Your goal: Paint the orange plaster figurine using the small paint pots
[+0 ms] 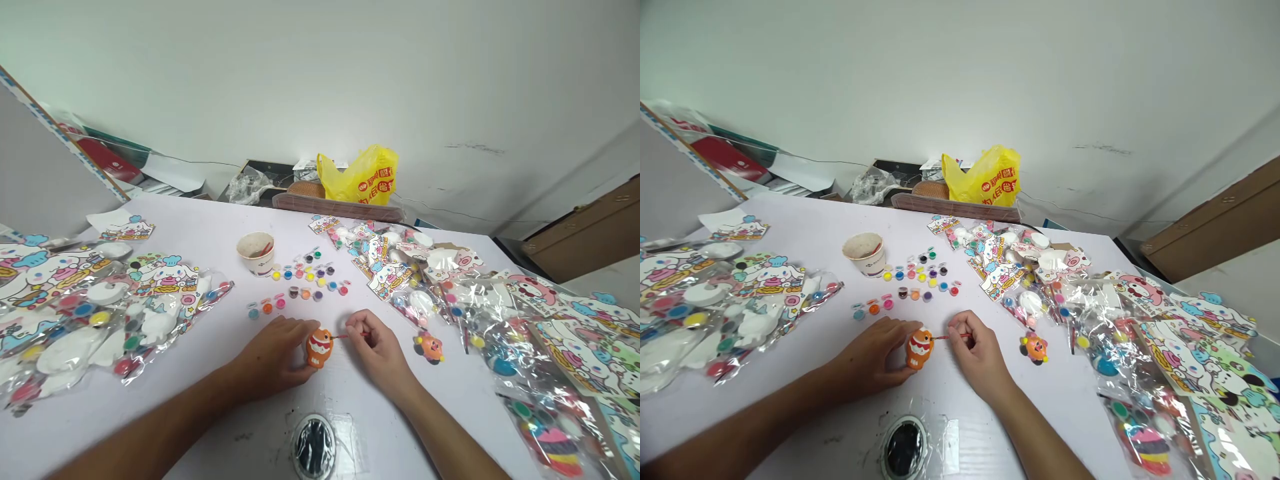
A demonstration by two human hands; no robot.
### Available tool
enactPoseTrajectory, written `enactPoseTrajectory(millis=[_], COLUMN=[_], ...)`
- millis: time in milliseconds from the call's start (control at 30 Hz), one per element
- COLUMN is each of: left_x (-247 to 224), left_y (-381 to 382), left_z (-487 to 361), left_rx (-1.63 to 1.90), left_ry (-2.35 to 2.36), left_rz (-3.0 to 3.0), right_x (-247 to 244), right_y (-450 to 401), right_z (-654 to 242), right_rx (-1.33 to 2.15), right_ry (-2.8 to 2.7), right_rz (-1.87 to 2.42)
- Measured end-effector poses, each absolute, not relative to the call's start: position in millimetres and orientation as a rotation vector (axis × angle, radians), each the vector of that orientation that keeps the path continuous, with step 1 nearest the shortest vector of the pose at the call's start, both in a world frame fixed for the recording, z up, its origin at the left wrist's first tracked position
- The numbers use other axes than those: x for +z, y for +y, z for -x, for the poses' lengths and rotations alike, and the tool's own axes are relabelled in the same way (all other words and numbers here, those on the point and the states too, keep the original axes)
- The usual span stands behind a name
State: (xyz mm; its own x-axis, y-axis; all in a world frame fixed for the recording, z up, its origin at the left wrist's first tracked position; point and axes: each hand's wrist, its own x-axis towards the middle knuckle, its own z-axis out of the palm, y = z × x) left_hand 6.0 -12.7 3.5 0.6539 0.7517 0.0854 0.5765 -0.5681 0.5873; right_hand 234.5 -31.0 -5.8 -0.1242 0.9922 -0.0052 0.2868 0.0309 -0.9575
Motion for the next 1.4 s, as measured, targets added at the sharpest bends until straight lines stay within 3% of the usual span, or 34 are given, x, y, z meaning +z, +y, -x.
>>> enactPoseTrajectory(millis=[1400], left_x=[4.4], left_y=[-13.7], left_z=[-8.1], left_rx=[0.400], left_ry=[1.028], left_rz=[-2.388], right_x=[-2.8], right_y=[-40.1], right_z=[-227.9], right_rx=[0.792], right_ry=[-1.812], right_rz=[1.348])
